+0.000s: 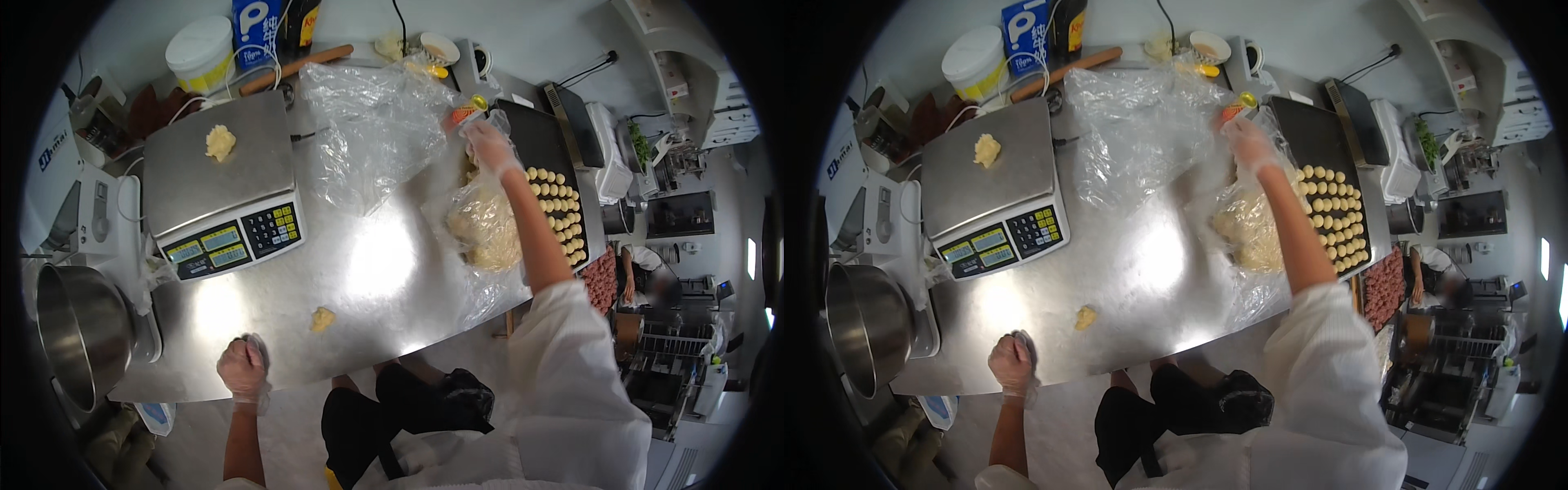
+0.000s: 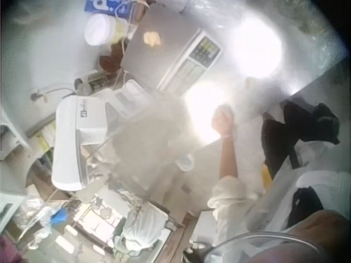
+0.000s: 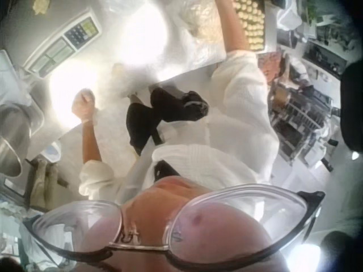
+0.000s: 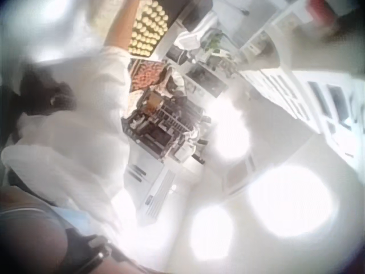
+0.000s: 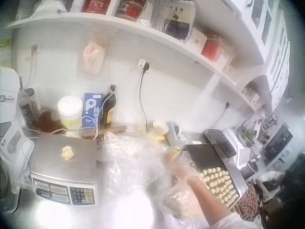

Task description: The person portions dough into small balls, weighs each piece on a digital scale, rolls them into uniform spheres, and places them onto a baking tray. The process is repeated continuously throughout the clip.

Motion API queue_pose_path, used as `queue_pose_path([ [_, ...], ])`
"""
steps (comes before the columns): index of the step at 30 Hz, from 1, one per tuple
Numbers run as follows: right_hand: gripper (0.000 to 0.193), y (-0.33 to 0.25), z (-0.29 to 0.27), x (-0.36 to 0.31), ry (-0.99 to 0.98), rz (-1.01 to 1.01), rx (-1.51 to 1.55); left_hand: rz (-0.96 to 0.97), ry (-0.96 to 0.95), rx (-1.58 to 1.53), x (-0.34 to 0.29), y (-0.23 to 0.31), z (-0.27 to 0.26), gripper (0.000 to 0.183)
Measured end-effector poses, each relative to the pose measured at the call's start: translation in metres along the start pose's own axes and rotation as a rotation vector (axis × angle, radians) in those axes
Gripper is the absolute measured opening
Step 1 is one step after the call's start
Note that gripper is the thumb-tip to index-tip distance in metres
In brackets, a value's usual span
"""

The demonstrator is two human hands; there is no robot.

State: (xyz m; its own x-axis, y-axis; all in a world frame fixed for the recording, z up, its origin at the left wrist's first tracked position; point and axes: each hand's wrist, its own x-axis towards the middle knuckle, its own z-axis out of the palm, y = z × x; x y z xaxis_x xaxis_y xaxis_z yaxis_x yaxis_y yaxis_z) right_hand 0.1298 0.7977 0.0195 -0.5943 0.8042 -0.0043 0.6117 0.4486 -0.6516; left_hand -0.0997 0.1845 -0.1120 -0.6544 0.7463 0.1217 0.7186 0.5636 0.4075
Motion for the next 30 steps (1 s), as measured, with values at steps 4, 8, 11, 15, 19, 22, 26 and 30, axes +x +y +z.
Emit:
queue_pose_path([
  [4,0.017,0.076,0.057,0.047,-0.217,0.171,-0.979,0.007,-0.002,0.034,0.000,-0.006,0.003,0.021],
  [8,0.021,0.063,0.109,0.051,-0.486,0.592,-1.390,-0.004,-0.016,0.039,-0.004,-0.012,0.001,0.021],
  [11,0.027,0.053,0.098,0.047,-0.443,0.483,-1.358,-0.028,0.000,0.027,-0.008,-0.012,-0.003,0.020],
  [15,0.037,0.082,0.056,0.042,-0.481,0.397,-1.410,0.001,-0.016,-0.030,0.001,-0.006,0.006,0.019],
  [19,0.041,-0.020,0.054,0.061,-0.658,0.175,-0.564,-0.028,-0.034,0.037,-0.003,-0.006,0.000,0.018],
  [22,0.043,-0.129,0.059,0.034,-0.751,0.259,0.736,-0.034,-0.018,0.064,-0.009,-0.014,0.005,0.018],
  [26,0.035,-0.204,0.073,-0.064,-0.723,0.312,1.702,0.001,-0.002,0.072,-0.006,-0.013,0.005,0.017],
  [30,0.028,-0.201,0.127,-0.145,-0.488,0.397,2.260,0.002,0.002,0.048,-0.004,-0.010,0.005,0.017],
])
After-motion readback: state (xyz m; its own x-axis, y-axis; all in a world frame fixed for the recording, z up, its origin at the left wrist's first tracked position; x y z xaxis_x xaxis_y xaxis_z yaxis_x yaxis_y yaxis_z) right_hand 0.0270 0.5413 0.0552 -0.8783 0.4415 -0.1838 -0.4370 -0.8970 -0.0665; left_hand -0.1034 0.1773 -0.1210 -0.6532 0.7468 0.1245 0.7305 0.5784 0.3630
